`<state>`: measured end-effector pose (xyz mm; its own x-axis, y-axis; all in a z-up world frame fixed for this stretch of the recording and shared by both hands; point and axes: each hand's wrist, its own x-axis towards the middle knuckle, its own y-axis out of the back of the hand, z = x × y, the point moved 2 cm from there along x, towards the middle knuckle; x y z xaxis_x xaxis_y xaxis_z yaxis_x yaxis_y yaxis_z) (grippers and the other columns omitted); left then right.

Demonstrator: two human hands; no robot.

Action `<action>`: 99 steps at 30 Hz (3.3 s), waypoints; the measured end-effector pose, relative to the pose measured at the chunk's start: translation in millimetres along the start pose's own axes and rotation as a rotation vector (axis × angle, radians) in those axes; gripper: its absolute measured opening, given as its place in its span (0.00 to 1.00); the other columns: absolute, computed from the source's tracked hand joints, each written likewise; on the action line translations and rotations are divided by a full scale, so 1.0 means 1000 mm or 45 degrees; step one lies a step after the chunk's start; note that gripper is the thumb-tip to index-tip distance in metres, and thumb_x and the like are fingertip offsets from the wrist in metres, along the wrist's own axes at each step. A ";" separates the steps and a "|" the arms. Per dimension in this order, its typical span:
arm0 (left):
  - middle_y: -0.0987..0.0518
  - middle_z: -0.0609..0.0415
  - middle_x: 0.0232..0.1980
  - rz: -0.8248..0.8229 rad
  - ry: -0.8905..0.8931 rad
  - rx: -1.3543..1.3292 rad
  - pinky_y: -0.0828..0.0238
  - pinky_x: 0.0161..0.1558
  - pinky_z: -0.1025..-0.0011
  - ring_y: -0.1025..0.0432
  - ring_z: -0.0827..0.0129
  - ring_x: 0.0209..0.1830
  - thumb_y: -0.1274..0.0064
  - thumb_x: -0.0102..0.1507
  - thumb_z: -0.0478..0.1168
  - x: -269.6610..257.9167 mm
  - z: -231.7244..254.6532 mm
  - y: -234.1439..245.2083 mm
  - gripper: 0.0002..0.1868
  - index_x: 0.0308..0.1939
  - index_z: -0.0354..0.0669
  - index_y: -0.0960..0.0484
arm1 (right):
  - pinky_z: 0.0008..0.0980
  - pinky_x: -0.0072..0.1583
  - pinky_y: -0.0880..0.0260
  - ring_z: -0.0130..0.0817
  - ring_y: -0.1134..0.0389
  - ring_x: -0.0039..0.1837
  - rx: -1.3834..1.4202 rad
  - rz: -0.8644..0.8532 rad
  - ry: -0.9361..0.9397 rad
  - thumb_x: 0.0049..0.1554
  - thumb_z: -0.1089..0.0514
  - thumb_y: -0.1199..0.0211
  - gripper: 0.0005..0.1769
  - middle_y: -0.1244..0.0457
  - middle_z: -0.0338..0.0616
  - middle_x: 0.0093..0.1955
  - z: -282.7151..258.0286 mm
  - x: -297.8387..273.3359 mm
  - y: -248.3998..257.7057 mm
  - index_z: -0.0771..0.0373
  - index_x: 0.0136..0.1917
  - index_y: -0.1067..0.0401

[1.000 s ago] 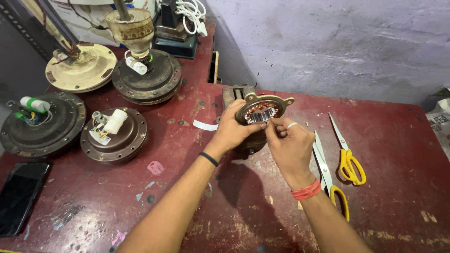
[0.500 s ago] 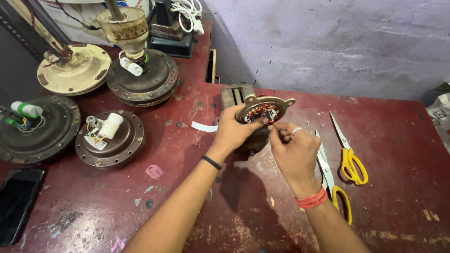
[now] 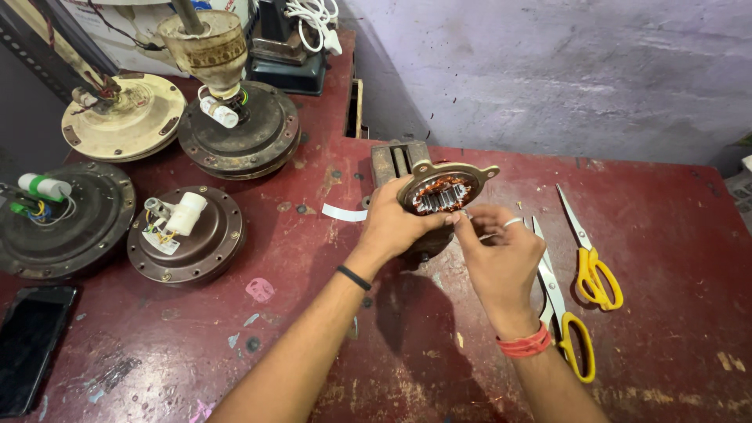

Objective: The person holds a disassembled electrical component in a bench vise and uses a screwdriver to adjust internal copper windings and metal parts. The person repeatedly inserts and removes the screwdriver to manipulate the internal structure.

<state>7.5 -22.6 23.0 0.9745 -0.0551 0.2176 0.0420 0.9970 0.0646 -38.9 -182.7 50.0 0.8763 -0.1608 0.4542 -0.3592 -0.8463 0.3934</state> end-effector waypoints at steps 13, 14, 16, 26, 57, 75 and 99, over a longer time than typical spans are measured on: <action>0.14 0.57 0.43 0.036 -0.047 -0.128 0.24 0.47 0.73 0.23 0.77 0.42 0.34 0.54 0.35 0.003 -0.021 -0.003 0.17 0.48 0.38 0.16 | 0.19 0.45 0.31 0.22 0.33 0.53 0.463 -0.075 -0.133 0.51 0.69 0.27 0.26 0.35 0.39 0.50 0.044 0.016 -0.018 0.66 0.59 0.36; 0.14 0.57 0.42 0.054 -0.039 -0.098 0.24 0.47 0.73 0.23 0.77 0.42 0.34 0.54 0.35 0.003 -0.020 -0.003 0.18 0.47 0.39 0.15 | 0.19 0.45 0.31 0.22 0.33 0.53 0.485 -0.080 -0.152 0.51 0.70 0.28 0.26 0.35 0.39 0.50 0.048 0.016 -0.019 0.66 0.59 0.36; 0.14 0.57 0.42 0.076 -0.036 -0.037 0.24 0.47 0.74 0.22 0.77 0.42 0.33 0.52 0.36 0.002 -0.018 -0.004 0.19 0.47 0.40 0.15 | 0.19 0.46 0.30 0.22 0.33 0.53 0.512 -0.098 -0.131 0.51 0.71 0.29 0.26 0.35 0.39 0.50 0.052 0.018 -0.020 0.66 0.59 0.36; 0.12 0.56 0.43 0.024 -0.022 0.016 0.23 0.47 0.73 0.19 0.77 0.42 0.31 0.51 0.38 0.001 -0.003 0.000 0.22 0.49 0.41 0.14 | 0.21 0.38 0.31 0.23 0.32 0.42 0.013 0.025 -0.099 0.50 0.67 0.26 0.18 0.34 0.41 0.41 0.021 0.008 -0.002 0.68 0.51 0.31; 0.11 0.57 0.41 0.112 0.033 0.073 0.22 0.44 0.73 0.19 0.78 0.39 0.29 0.51 0.42 -0.005 0.009 -0.003 0.20 0.46 0.43 0.12 | 0.25 0.51 0.26 0.25 0.29 0.54 0.371 -0.214 0.011 0.50 0.66 0.28 0.32 0.31 0.47 0.57 0.028 0.033 -0.004 0.71 0.66 0.35; 0.12 0.57 0.43 0.071 -0.035 0.029 0.23 0.46 0.73 0.20 0.79 0.42 0.30 0.52 0.40 -0.005 0.006 -0.004 0.20 0.47 0.42 0.13 | 0.25 0.52 0.27 0.24 0.29 0.51 0.456 -0.321 0.111 0.49 0.68 0.31 0.27 0.30 0.42 0.53 0.047 0.040 -0.007 0.69 0.61 0.32; 0.11 0.57 0.43 -0.013 -0.039 -0.068 0.22 0.47 0.74 0.20 0.79 0.42 0.31 0.53 0.35 0.003 -0.010 -0.005 0.18 0.47 0.40 0.12 | 0.29 0.62 0.28 0.25 0.30 0.58 0.713 -0.708 0.011 0.47 0.74 0.32 0.30 0.30 0.41 0.57 0.092 0.067 -0.018 0.68 0.64 0.30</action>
<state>12.7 -27.0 13.2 0.9667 -0.0661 0.2471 0.0643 0.9978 0.0152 55.6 -225.5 -0.5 0.8764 0.3634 0.3161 0.3485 -0.9314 0.1048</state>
